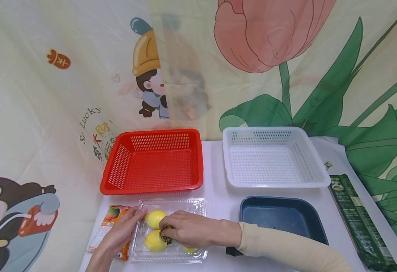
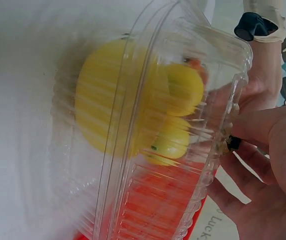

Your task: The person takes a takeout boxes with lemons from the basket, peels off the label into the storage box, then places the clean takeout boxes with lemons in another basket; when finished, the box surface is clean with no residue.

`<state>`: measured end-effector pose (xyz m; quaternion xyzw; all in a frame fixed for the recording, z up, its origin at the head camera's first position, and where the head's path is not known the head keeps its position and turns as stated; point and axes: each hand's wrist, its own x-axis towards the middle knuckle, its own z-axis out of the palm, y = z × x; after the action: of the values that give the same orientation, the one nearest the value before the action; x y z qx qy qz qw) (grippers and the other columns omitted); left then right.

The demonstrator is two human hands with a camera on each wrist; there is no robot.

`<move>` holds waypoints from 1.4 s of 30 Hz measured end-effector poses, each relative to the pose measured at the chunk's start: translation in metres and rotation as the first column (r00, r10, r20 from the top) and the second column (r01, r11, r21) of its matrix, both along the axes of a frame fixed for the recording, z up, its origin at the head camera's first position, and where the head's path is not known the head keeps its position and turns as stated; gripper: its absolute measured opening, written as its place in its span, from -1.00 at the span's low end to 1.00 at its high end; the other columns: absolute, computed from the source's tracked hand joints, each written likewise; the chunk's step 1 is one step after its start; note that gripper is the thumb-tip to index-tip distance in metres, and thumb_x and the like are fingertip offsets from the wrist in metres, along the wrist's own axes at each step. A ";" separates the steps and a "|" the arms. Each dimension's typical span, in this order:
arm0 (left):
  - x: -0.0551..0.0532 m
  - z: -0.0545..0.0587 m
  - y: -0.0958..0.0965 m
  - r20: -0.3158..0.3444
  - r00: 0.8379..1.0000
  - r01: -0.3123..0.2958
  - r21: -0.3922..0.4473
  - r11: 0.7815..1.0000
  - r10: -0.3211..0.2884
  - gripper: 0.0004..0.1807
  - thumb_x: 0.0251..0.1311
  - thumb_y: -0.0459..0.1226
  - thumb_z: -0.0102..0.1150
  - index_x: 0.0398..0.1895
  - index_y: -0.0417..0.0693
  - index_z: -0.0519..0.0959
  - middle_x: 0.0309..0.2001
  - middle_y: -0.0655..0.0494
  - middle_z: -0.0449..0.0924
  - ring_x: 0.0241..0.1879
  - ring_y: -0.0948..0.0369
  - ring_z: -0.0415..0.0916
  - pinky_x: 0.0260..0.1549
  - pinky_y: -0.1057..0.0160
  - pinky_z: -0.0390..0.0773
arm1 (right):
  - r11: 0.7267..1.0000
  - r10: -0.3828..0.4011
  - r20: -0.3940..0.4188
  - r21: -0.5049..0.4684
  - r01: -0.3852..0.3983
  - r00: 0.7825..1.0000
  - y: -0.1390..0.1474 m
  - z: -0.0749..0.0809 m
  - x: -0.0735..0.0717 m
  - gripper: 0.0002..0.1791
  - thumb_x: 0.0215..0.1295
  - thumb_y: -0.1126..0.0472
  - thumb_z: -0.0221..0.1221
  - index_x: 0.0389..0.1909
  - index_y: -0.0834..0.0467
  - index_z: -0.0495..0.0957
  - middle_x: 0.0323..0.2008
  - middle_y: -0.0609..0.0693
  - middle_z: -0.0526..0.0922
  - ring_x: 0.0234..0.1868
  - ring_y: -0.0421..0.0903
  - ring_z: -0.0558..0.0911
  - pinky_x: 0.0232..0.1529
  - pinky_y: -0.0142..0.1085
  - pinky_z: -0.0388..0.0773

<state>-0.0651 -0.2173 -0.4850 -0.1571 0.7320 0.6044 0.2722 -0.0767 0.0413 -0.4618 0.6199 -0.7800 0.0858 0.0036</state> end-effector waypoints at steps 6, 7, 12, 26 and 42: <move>-0.001 0.000 0.000 0.005 1.000 0.001 -0.016 1.000 -0.001 -0.03 0.43 0.18 0.02 0.59 -0.27 -0.08 0.58 -0.35 -0.18 0.56 -0.29 -0.19 0.44 -0.37 -0.05 | 1.000 0.010 0.037 -0.022 -0.009 0.999 0.000 0.000 0.000 -0.67 0.52 0.15 0.13 0.21 0.04 0.61 0.18 -0.13 0.54 0.21 -0.29 0.51 0.35 -0.54 0.35; 0.000 0.000 0.000 0.005 1.000 -0.001 -0.016 1.000 0.001 -0.03 0.42 0.19 0.02 0.59 -0.26 -0.07 0.58 -0.34 -0.17 0.56 -0.28 -0.19 0.44 -0.37 -0.05 | 1.000 0.011 0.048 -0.029 -0.010 0.999 0.000 0.001 0.000 -0.67 0.51 0.15 0.14 0.21 0.05 0.61 0.17 -0.13 0.54 0.20 -0.30 0.50 0.35 -0.55 0.34; 0.000 -0.001 0.000 -0.011 1.000 0.012 -0.005 1.000 -0.012 -0.05 0.45 0.16 0.00 0.59 -0.26 -0.08 0.58 -0.33 -0.16 0.56 -0.28 -0.18 0.43 -0.39 -0.05 | 0.997 0.018 0.120 -0.074 -0.010 0.993 0.001 0.004 0.000 -0.65 0.46 0.21 0.19 0.22 0.09 0.61 0.16 -0.11 0.52 0.17 -0.33 0.52 0.34 -0.62 0.30; -0.001 0.001 0.000 -0.005 1.000 0.025 -0.010 1.000 -0.025 0.04 0.40 0.21 0.02 0.60 -0.30 -0.13 0.58 -0.37 -0.14 0.56 -0.32 -0.22 0.42 -0.41 -0.08 | 0.974 -0.056 0.435 -0.173 0.144 0.899 0.016 0.026 -0.007 -0.62 0.38 0.26 0.28 0.20 0.12 0.62 0.17 -0.11 0.49 0.20 -0.31 0.51 0.21 -0.72 0.34; -0.001 0.001 0.000 -0.009 1.000 0.012 -0.006 1.000 -0.012 0.00 0.46 0.15 0.00 0.60 -0.34 -0.16 0.58 -0.38 -0.15 0.57 -0.30 -0.21 0.47 -0.30 -0.11 | 0.863 -0.126 0.548 -0.351 0.363 0.827 0.075 0.039 -0.024 -0.65 0.29 0.28 0.36 0.10 0.13 0.68 0.13 -0.07 0.55 0.09 -0.25 0.59 0.03 -0.44 0.66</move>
<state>-0.0659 -0.2168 -0.4841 -0.1506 0.7362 0.6011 0.2721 -0.1010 0.1163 -0.4224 0.4497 -0.7875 0.4185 -0.0502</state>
